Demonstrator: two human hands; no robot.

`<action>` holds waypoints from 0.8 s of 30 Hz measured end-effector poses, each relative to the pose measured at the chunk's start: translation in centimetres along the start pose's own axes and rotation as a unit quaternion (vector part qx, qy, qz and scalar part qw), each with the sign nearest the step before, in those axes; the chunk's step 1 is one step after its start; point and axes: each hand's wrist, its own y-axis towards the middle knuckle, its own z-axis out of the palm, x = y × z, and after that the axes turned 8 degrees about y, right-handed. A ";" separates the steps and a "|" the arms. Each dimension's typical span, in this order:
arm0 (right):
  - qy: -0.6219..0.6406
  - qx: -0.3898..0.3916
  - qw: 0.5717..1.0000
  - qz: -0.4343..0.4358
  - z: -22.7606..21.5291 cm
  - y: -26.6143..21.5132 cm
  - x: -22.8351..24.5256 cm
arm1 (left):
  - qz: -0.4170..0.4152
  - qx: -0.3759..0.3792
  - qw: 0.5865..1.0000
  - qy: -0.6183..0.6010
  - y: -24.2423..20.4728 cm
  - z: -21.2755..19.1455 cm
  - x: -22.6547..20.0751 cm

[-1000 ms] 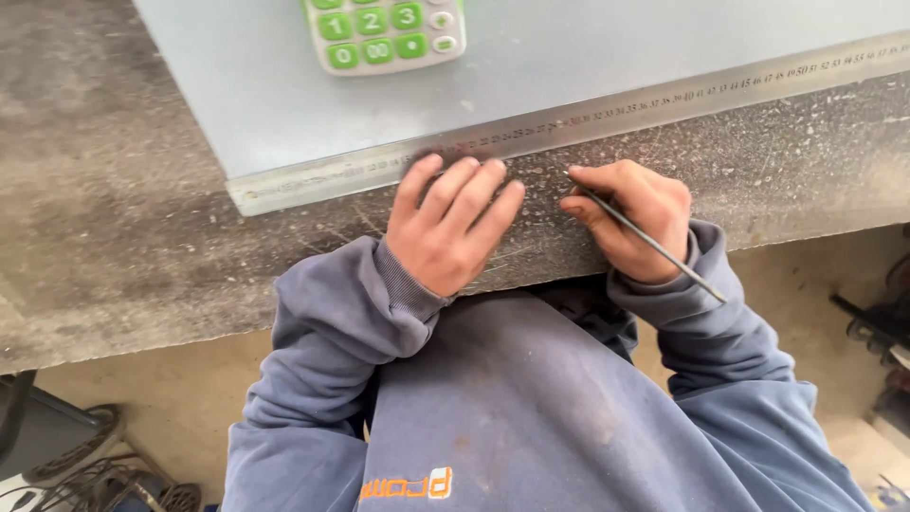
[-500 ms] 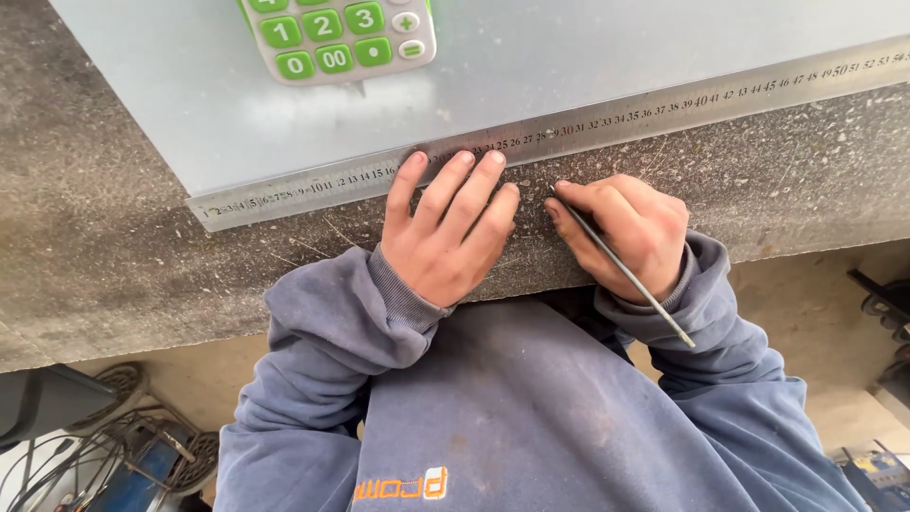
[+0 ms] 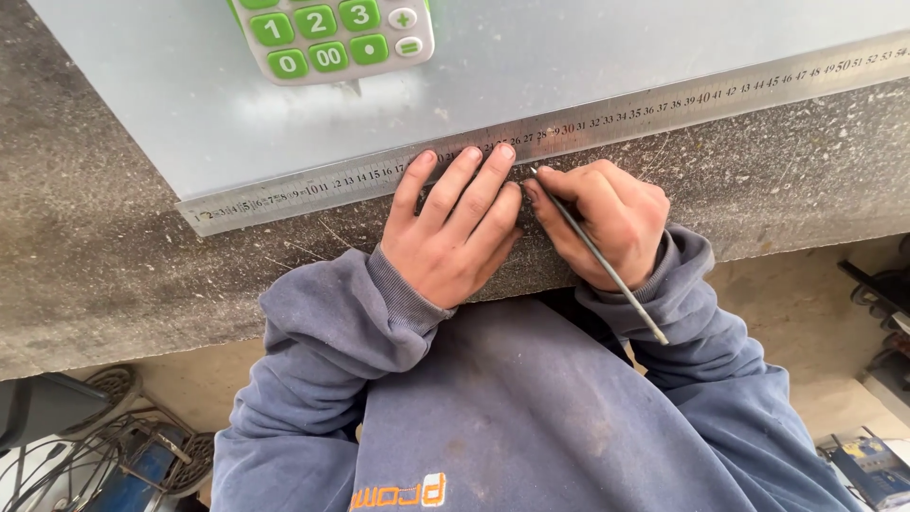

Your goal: The person uses a metal ruler and a scribe to mark measurement points on a dark, textured surface. They repeatedly reposition the ruler and make small indentations at specific intervals along the edge of the material.

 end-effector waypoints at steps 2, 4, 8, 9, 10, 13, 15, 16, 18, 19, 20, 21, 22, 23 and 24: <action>-0.002 -0.002 1.000 0.002 0.1 0.1 0.0 | 0.000 0.000 1.000 0.001 0.1 0.1 -0.1; -0.005 0.006 1.000 -0.010 0.1 0.3 0.1 | -0.010 -0.007 1.000 0.004 0.1 0.0 -0.1; -0.007 0.002 1.000 -0.008 0.4 0.3 0.0 | -0.015 0.002 1.000 -0.011 0.1 -0.1 0.0; -0.010 0.001 1.000 -0.008 0.4 0.3 -0.1 | -0.014 0.003 1.000 -0.013 0.0 -0.1 0.0; -0.014 -0.001 1.000 -0.007 0.4 0.2 -0.2 | -0.013 0.003 1.000 -0.017 0.0 -0.1 0.0; -0.014 0.009 1.000 -0.011 0.3 0.3 -0.2 | -0.020 -0.005 1.000 -0.011 0.1 0.0 -0.2; -0.014 0.008 1.000 -0.011 0.4 0.3 -0.1 | -0.022 -0.005 1.000 -0.014 0.1 -0.1 -0.2; -0.014 0.005 1.000 -0.012 0.4 0.3 -0.1 | -0.023 -0.005 1.000 -0.016 0.1 -0.1 -0.2; -0.015 0.008 1.000 -0.011 0.4 0.4 -0.1 | -0.024 -0.003 1.000 -0.018 0.1 -0.2 -0.1; -0.016 0.010 1.000 -0.011 0.4 0.4 0.0 | -0.024 -0.001 0.999 -0.021 0.1 -0.2 -0.1; -0.017 0.011 1.000 -0.011 0.4 0.4 0.0 | -0.025 -0.001 0.999 -0.021 0.1 -0.2 -0.1; -0.017 0.011 1.000 -0.011 0.4 0.4 -0.1 | -0.024 -0.003 0.999 -0.021 0.1 -0.2 -0.1; -0.017 0.012 1.000 -0.011 0.4 0.4 -0.1 | -0.023 -0.005 1.000 -0.020 0.1 -0.2 -0.1; -0.017 0.013 1.000 -0.011 0.4 0.4 -0.1 | -0.024 -0.005 0.999 -0.020 0.1 -0.2 -0.1; -0.018 0.013 1.000 -0.011 0.4 0.4 -0.1 | -0.027 -0.005 0.999 -0.024 0.1 -0.2 -0.1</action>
